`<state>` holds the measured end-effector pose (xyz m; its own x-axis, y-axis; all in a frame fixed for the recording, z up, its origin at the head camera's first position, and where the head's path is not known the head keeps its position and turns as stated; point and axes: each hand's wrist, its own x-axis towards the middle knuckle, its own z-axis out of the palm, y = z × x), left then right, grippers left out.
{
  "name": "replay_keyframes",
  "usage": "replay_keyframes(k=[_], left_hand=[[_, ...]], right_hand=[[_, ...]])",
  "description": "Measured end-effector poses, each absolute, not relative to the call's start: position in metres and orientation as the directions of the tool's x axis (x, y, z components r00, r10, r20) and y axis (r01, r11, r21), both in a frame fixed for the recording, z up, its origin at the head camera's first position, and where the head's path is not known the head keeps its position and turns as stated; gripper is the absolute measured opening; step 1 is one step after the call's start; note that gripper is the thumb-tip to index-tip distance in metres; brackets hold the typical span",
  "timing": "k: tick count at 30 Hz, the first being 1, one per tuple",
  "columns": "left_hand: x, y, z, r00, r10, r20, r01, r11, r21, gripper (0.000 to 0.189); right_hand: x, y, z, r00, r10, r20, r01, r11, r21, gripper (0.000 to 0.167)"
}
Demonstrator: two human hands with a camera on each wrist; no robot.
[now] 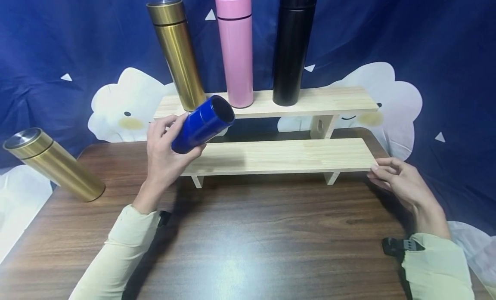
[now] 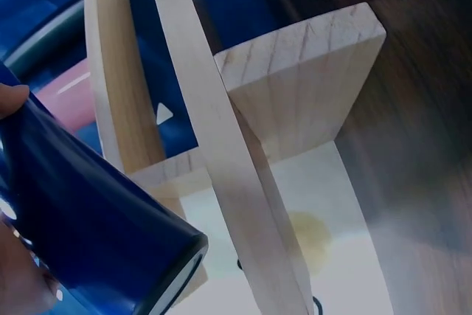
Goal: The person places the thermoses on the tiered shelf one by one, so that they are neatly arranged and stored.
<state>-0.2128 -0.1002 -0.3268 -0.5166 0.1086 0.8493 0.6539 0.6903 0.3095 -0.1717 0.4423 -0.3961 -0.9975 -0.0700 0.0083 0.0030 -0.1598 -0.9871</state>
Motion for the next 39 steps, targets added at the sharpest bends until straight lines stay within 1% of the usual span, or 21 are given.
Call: replay_keyframes(k=[6, 17, 31, 39], left_hand=[[-0.212, -0.094, -0.325, -0.511, 0.126, 0.85, 0.665, 0.684, 0.298, 0.067], [-0.213, -0.077, -0.325, -0.491, 0.111, 0.864, 0.682, 0.667, 0.302, 0.069], [-0.211, -0.06, -0.324, -0.486, 0.121, 0.865, 0.698, 0.649, 0.302, 0.068], [-0.214, -0.05, -0.322, -0.487, 0.124, 0.864, 0.714, 0.627, 0.312, 0.068]], right_hand=[[-0.173, 0.446, -0.398, -0.997, -0.074, 0.011, 0.0, -0.148, -0.989, 0.028], [-0.174, 0.448, -0.4, -0.995, -0.09, 0.034, -0.02, -0.148, -0.989, 0.027], [-0.175, 0.446, -0.398, -0.997, -0.07, 0.01, -0.003, -0.098, -0.995, 0.024], [-0.174, 0.446, -0.399, -0.997, -0.075, 0.024, -0.016, -0.113, -0.993, 0.026]])
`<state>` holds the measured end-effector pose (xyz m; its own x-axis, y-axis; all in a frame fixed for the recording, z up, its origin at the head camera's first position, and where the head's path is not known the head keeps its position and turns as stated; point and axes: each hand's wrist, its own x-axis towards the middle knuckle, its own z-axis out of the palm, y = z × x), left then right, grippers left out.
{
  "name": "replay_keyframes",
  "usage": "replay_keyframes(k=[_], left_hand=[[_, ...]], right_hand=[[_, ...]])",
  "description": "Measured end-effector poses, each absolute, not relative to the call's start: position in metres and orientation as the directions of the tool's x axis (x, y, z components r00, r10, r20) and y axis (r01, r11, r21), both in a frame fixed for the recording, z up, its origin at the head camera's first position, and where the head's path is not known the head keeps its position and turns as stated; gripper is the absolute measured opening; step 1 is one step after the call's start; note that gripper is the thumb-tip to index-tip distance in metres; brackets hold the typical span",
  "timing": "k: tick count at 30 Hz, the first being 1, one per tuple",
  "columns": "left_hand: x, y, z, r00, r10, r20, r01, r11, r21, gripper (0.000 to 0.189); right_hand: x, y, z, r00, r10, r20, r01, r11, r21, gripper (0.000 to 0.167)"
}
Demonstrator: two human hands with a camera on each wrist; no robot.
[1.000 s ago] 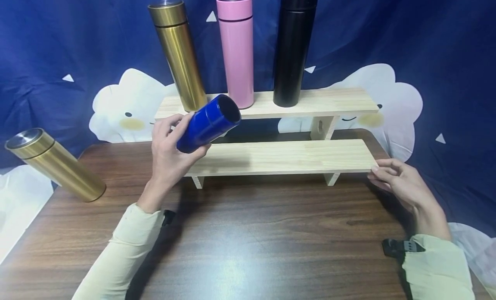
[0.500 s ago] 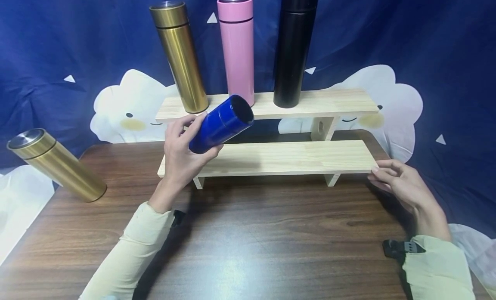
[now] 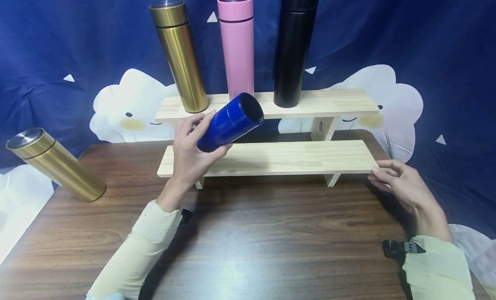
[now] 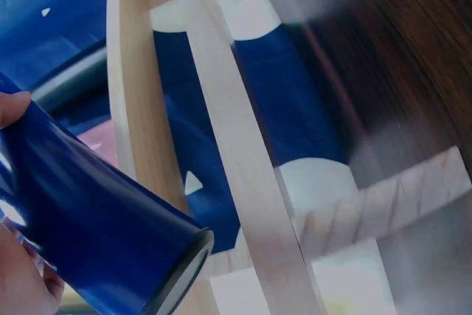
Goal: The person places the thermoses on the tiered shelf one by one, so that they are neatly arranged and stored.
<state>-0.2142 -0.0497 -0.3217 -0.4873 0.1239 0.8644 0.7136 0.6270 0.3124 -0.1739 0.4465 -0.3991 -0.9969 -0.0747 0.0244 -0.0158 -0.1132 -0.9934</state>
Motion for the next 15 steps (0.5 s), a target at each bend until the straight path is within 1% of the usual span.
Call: replay_keyframes(k=[15], left_hand=[[-0.216, -0.029, -0.318, -0.468, 0.118, 0.876, 0.739, 0.595, 0.315, 0.068]], right_hand=[[-0.174, 0.446, -0.399, -0.996, -0.08, 0.031, -0.02, -0.131, -0.991, 0.026]])
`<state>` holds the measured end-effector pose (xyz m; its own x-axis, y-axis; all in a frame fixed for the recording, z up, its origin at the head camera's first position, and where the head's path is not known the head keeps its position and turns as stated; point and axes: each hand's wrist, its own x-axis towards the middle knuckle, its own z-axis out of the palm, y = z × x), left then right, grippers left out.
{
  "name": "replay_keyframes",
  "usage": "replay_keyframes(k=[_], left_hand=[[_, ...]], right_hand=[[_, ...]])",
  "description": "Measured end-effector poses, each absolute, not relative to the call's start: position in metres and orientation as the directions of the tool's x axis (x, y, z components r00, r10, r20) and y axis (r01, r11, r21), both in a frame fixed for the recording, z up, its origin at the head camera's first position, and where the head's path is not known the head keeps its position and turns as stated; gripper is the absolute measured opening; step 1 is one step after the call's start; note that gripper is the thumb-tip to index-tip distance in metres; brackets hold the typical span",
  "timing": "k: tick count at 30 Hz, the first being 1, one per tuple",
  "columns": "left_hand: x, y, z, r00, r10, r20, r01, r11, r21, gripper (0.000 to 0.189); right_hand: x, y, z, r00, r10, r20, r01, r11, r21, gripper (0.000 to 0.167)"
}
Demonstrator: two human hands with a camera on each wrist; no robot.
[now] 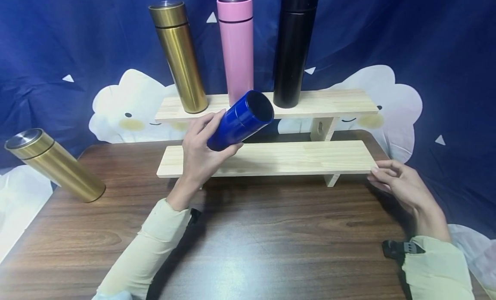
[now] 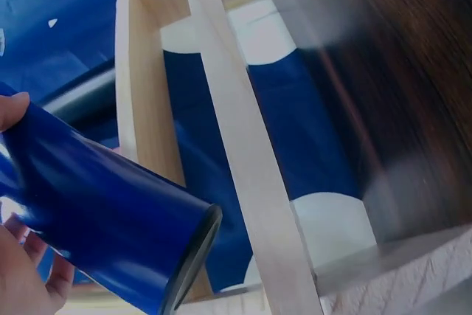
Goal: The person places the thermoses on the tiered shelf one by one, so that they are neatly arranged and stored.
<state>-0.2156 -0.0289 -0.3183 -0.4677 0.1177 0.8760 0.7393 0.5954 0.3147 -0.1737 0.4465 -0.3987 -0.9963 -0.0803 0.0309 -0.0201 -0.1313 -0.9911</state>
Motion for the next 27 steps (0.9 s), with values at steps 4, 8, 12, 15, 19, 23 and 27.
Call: replay_keyframes(k=[4, 8, 12, 15, 19, 23, 27], left_hand=[[-0.214, -0.023, -0.316, -0.467, 0.112, 0.877, 0.747, 0.581, 0.323, 0.069], [-0.215, -0.017, -0.315, -0.474, 0.1, 0.875, 0.75, 0.566, 0.342, 0.07], [-0.216, -0.012, -0.316, -0.495, 0.08, 0.865, 0.744, 0.554, 0.374, 0.071], [-0.217, -0.011, -0.318, -0.507, 0.074, 0.859, 0.74, 0.549, 0.389, 0.071], [-0.219, -0.008, -0.317, -0.513, 0.061, 0.856, 0.738, 0.54, 0.404, 0.073], [-0.22, -0.005, -0.315, -0.533, 0.035, 0.845, 0.731, 0.521, 0.44, 0.073], [-0.222, -0.002, -0.313, -0.573, 0.004, 0.819, 0.721, 0.477, 0.502, 0.07]], right_hand=[[-0.174, 0.446, -0.399, -0.996, -0.086, 0.034, -0.021, -0.149, -0.989, 0.027], [-0.173, 0.446, -0.399, -0.995, -0.092, 0.037, -0.021, -0.163, -0.986, 0.028], [-0.173, 0.446, -0.398, -0.995, -0.09, 0.034, -0.019, -0.159, -0.987, 0.027], [-0.173, 0.445, -0.397, -0.995, -0.092, 0.03, -0.015, -0.166, -0.986, 0.028], [-0.173, 0.444, -0.396, -0.995, -0.098, 0.028, -0.009, -0.186, -0.982, 0.03], [-0.174, 0.445, -0.396, -0.995, -0.094, 0.025, -0.008, -0.179, -0.984, 0.028], [-0.173, 0.445, -0.397, -0.996, -0.091, 0.025, -0.008, -0.178, -0.984, 0.027]])
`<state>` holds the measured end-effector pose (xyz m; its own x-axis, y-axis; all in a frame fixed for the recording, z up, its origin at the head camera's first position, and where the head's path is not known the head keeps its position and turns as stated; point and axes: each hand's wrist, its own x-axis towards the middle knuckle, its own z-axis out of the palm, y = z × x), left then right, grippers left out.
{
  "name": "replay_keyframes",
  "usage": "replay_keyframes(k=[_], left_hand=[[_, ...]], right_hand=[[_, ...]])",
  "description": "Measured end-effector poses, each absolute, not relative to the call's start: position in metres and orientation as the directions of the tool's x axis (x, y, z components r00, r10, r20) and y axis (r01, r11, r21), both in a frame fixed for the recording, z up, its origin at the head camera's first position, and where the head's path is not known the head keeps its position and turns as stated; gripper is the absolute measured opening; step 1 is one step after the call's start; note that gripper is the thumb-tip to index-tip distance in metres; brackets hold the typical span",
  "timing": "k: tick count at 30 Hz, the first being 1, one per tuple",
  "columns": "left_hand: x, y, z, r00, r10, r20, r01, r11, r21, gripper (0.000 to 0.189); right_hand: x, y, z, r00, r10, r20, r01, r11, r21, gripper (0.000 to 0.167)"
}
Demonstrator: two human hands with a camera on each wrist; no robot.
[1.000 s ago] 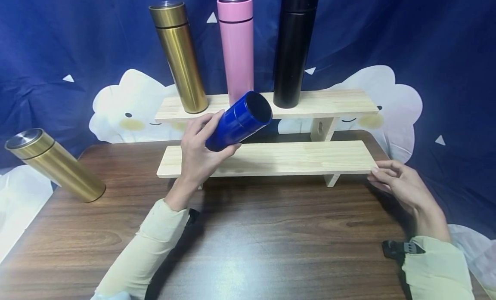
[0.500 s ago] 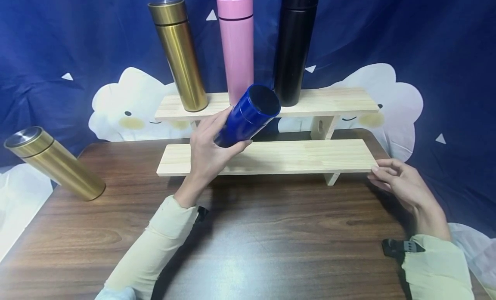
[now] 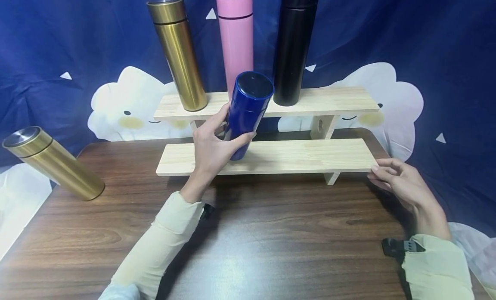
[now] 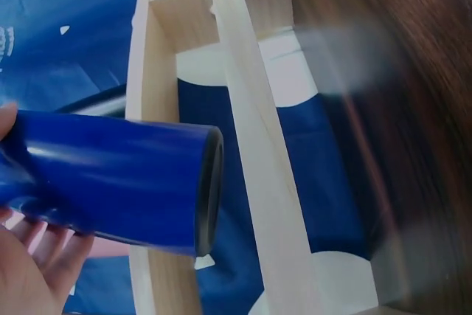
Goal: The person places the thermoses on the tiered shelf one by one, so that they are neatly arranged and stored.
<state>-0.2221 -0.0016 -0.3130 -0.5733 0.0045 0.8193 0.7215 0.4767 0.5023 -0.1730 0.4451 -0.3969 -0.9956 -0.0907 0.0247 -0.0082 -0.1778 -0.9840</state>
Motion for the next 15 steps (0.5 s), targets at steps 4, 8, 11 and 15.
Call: replay_keyframes(k=[4, 8, 11, 15], left_hand=[[-0.2247, 0.0008, -0.312, -0.626, -0.031, 0.779, 0.708, 0.396, 0.584, 0.065], [-0.2271, 0.0035, -0.3125, -0.675, -0.055, 0.736, 0.685, 0.323, 0.653, 0.062], [-0.2285, 0.0048, -0.3131, -0.702, -0.073, 0.709, 0.663, 0.298, 0.687, 0.063], [-0.2307, 0.0061, -0.3133, -0.724, -0.098, 0.683, 0.636, 0.287, 0.716, 0.066]], right_hand=[[-0.1726, 0.4443, -0.3973, -0.995, -0.093, 0.031, -0.013, -0.183, -0.983, 0.029], [-0.1717, 0.4433, -0.3977, -0.995, -0.092, 0.032, -0.015, -0.18, -0.984, 0.032], [-0.1713, 0.4433, -0.3977, -0.995, -0.097, 0.038, -0.019, -0.188, -0.982, 0.032], [-0.1716, 0.4443, -0.3973, -0.993, -0.112, 0.049, -0.026, -0.201, -0.979, 0.032]])
